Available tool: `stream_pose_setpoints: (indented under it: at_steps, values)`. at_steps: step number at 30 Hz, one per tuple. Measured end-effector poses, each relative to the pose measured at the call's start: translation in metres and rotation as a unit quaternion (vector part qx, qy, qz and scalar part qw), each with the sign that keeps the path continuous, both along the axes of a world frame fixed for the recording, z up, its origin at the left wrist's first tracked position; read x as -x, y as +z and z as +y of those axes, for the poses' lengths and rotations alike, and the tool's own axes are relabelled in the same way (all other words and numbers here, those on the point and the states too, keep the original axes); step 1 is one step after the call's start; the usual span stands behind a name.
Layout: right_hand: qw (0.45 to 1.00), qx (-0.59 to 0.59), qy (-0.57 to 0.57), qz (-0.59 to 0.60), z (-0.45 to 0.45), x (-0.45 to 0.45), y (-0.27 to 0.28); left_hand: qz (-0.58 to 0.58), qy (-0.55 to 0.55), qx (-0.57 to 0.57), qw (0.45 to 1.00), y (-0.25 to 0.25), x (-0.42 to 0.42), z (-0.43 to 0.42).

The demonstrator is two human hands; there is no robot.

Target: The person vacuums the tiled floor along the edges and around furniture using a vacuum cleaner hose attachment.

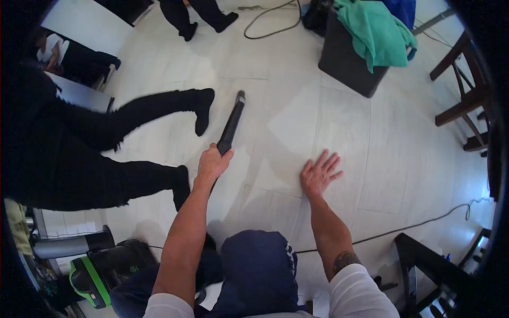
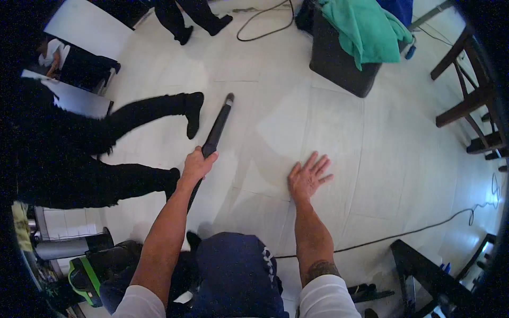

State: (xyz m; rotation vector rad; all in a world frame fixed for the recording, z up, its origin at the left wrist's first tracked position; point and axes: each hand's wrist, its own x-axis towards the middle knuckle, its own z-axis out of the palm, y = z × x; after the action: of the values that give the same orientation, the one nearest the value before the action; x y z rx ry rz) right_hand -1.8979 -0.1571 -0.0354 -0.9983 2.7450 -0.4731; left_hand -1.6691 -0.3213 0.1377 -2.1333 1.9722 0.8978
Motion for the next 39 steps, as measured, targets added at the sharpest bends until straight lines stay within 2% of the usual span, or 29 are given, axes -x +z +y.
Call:
stream_pose_setpoints:
  at_steps: [3, 5, 7, 9, 12, 16, 18, 20, 23, 27, 30, 31, 32, 34, 36, 37, 38, 39]
  values:
    - [1.0, -0.019, 0.004, 0.007, 0.002, 0.0, -0.005, -0.018, -0.054, 0.063, 0.996, -0.015, -0.016, -0.026]
    - [0.999, -0.034, -0.001, 0.006, -0.003, 0.001, -0.002, -0.014, -0.054, 0.087, 0.995, -0.047, -0.014, -0.064]
    - [0.999, -0.051, -0.007, 0.017, -0.006, -0.002, -0.006, -0.013, -0.056, 0.103, 0.993, -0.056, -0.005, -0.095]
    - [0.998, -0.053, -0.006, 0.014, -0.005, -0.001, -0.007, 0.055, 0.006, 0.077, 0.995, -0.055, 0.017, -0.121]
    - [0.998, -0.055, -0.009, 0.006, -0.008, 0.0, -0.004, 0.082, 0.036, 0.066, 0.994, -0.059, 0.035, -0.156]
    - [0.998, -0.063, -0.006, -0.014, -0.009, 0.002, 0.003, 0.115, -0.004, 0.069, 0.991, -0.075, 0.062, -0.137]
    - [0.998, -0.057, -0.005, -0.009, -0.009, 0.001, 0.003, 0.085, -0.113, 0.117, 0.983, -0.113, 0.082, -0.113]
    - [0.996, -0.081, -0.006, -0.023, -0.011, 0.002, 0.003, 0.101, -0.163, 0.056, 0.98, -0.096, 0.126, -0.087]
    - [0.997, -0.075, -0.007, -0.011, -0.01, 0.003, -0.001, 0.145, -0.183, 0.04, 0.972, -0.098, 0.166, -0.088]
    - [0.996, -0.091, -0.01, 0.001, -0.01, 0.001, -0.005, 0.113, -0.147, 0.036, 0.982, -0.097, 0.156, -0.141]
    - [0.995, -0.098, -0.007, 0.007, -0.009, 0.001, -0.008, 0.098, -0.099, 0.106, 0.985, -0.116, 0.126, -0.201]
    - [0.995, -0.094, -0.006, 0.025, -0.009, 0.001, -0.01, 0.125, -0.073, 0.133, 0.98, -0.147, 0.111, -0.226]
    - [0.995, -0.099, -0.006, 0.026, -0.009, 0.002, -0.012, 0.133, -0.068, 0.169, 0.974, -0.15, 0.105, -0.241]
    - [0.996, -0.082, 0.004, 0.042, -0.008, 0.001, -0.013, 0.182, -0.025, 0.084, 0.979, -0.108, 0.116, -0.241]
    - [0.995, -0.082, -0.004, 0.054, -0.007, -0.003, -0.009, 0.167, -0.06, 0.123, 0.976, -0.134, 0.115, -0.236]
    - [0.995, -0.074, -0.014, 0.068, -0.016, -0.002, -0.01, 0.122, -0.112, 0.145, 0.976, -0.125, 0.116, -0.227]
    - [0.995, -0.072, -0.012, 0.069, -0.031, 0.004, -0.016, 0.15, -0.102, 0.066, 0.981, -0.096, 0.117, -0.221]
    - [0.998, -0.016, -0.018, 0.051, -0.051, 0.014, -0.027, 0.161, -0.108, 0.063, 0.979, -0.086, 0.115, -0.221]
